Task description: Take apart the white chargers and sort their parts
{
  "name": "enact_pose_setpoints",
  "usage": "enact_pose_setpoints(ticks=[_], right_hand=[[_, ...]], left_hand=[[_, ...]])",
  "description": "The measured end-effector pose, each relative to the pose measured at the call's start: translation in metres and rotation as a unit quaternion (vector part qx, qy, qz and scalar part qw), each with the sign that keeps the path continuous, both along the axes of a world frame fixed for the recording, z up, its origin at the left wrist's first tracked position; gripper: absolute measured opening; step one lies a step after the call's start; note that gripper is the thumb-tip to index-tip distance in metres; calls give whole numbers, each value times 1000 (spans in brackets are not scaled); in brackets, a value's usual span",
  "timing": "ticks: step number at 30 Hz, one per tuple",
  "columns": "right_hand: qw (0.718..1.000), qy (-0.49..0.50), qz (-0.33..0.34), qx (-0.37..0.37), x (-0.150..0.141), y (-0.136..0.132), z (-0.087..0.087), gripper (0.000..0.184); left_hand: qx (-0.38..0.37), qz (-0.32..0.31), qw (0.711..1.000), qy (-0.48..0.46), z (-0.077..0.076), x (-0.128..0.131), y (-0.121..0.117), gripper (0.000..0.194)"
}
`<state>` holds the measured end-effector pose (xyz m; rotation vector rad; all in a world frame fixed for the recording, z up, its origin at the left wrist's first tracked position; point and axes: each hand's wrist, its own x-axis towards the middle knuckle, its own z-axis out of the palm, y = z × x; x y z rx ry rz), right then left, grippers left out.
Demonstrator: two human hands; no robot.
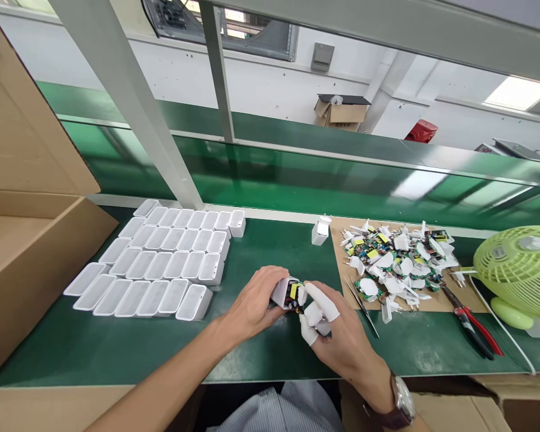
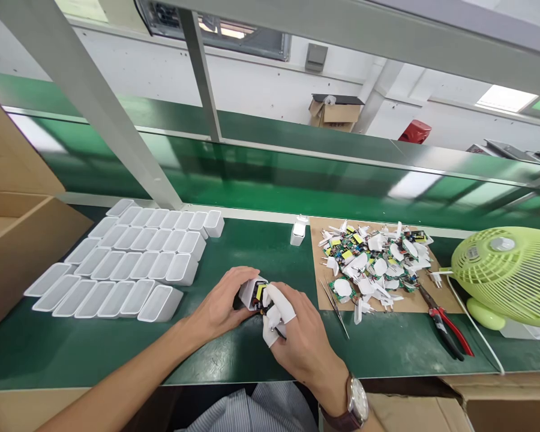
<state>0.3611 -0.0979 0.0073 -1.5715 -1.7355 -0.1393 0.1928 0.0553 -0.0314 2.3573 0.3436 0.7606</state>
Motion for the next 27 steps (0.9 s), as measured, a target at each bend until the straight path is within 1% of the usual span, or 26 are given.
enact_pose_setpoints(ticks=[12,20,27], right_hand=[[1000,6,-4,0,3,2,2,63],[1000,5,-1,-6,4,2,2,69],[1000,6,8,5,6,3,1,71]], left_hand=[[-3,-1,1000,-2,-1,1,1,58],[13,-4,1000,-21,0,3,2,57],[29,18,999,-13,-1,3,2,56]])
